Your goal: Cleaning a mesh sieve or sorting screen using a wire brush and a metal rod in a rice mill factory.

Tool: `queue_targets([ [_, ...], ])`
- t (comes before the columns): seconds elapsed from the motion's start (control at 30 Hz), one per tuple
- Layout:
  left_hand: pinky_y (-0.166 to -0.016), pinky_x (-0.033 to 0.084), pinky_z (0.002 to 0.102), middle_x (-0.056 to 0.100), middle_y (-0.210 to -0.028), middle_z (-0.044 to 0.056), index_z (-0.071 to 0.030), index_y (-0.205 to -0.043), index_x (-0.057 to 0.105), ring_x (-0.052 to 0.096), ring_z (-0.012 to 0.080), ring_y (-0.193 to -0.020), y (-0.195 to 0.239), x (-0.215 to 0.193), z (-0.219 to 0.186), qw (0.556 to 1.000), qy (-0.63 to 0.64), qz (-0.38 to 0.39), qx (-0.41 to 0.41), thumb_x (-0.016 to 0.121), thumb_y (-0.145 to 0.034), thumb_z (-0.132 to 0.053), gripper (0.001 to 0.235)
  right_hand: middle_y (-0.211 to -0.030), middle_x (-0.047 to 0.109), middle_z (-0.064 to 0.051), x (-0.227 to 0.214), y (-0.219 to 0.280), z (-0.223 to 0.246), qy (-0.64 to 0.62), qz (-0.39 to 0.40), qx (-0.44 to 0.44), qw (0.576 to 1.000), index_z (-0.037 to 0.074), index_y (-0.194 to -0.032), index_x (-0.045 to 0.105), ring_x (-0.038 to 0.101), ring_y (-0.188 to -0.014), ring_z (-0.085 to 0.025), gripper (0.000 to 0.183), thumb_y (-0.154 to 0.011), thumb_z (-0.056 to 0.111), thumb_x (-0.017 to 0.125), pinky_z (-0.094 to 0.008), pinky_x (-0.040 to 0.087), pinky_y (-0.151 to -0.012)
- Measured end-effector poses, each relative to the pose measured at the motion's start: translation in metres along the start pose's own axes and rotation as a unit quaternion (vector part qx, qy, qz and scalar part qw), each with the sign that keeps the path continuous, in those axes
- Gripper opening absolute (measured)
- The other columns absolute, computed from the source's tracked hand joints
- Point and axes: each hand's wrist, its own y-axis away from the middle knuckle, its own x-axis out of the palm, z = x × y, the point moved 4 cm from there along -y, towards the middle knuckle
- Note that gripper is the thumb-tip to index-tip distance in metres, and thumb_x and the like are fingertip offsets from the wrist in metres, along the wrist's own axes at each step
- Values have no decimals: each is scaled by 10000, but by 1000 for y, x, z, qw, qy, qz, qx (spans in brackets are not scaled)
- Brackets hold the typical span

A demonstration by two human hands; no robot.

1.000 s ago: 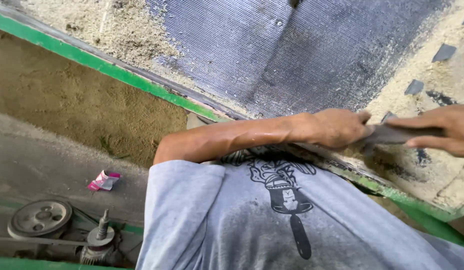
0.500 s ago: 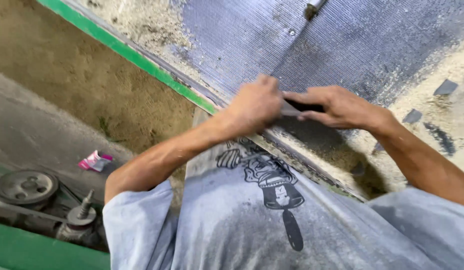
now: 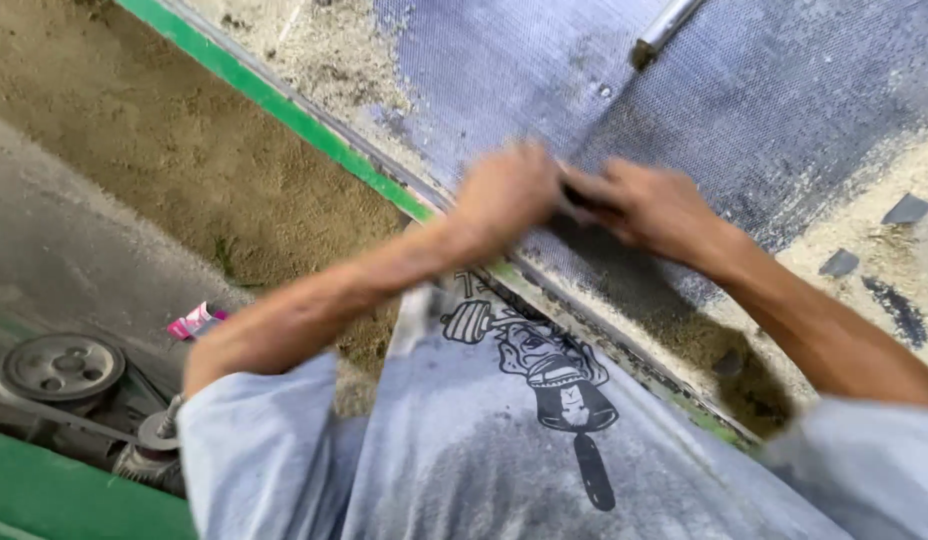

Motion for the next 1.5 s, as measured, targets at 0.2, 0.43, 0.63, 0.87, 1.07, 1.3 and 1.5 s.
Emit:
queue_targets([
  [0.2,-788,569,385,642,-1048,160,47,-1184,661,602,246,-918,41,-19,104,970,-141,9,-196,687,-956,-249,374,-875,623,-98,-56,-106,44,-1,-127,-84,988,234,-1553,497,576,-688,-235,509,-1077,338,644,-379,516,-576],
  [0.43,-862,577,408,622,-1102,192,99,-1233,584,595,273,-982,-5,5,-33,997,-24,-63,-35,626,-939,-133,377,-815,619,-29,-18,37,-7,6,1,18,1000,365,-1571,441,559,-622,-171,647,-961,334,653,-319,535,-547],
  [0.63,-754,616,444,638,-1108,151,-14,-1219,659,636,278,-986,16,0,8,996,46,7,-72,689,-888,-437,538,-771,581,-25,4,0,28,-15,-46,12,999,316,-1486,532,534,-582,-162,497,-997,372,599,-319,504,-495],
  [0.87,-625,624,382,729,-817,56,-119,-951,792,716,206,-668,48,1,118,996,-19,12,-84,790,-889,-351,240,-683,557,-28,-25,-105,71,-98,-24,-42,994,184,-1523,477,503,-501,-189,477,-1074,342,485,-346,444,-420],
  [1.07,-575,631,347,732,-862,64,-195,-930,798,732,217,-754,30,27,4,981,-6,-192,8,760,-737,-334,241,-793,711,-90,8,1,51,-122,-2,16,992,218,-1461,549,670,-625,-210,530,-968,407,598,-417,601,-625],
  [1.3,-560,599,369,683,-710,20,-186,-893,768,683,163,-608,54,3,132,991,41,29,-128,717,-926,-387,210,-797,735,-157,-39,-120,94,-148,39,40,987,186,-1513,526,677,-614,-267,555,-1007,410,575,-456,587,-640],
  [1.5,-579,571,369,722,-757,52,-129,-849,772,651,189,-615,94,-54,223,973,-101,63,-198,828,-835,-428,305,-889,716,-77,-30,-212,107,-216,-105,-115,964,94,-1400,614,637,-616,-86,433,-1148,446,599,-358,545,-602],
])
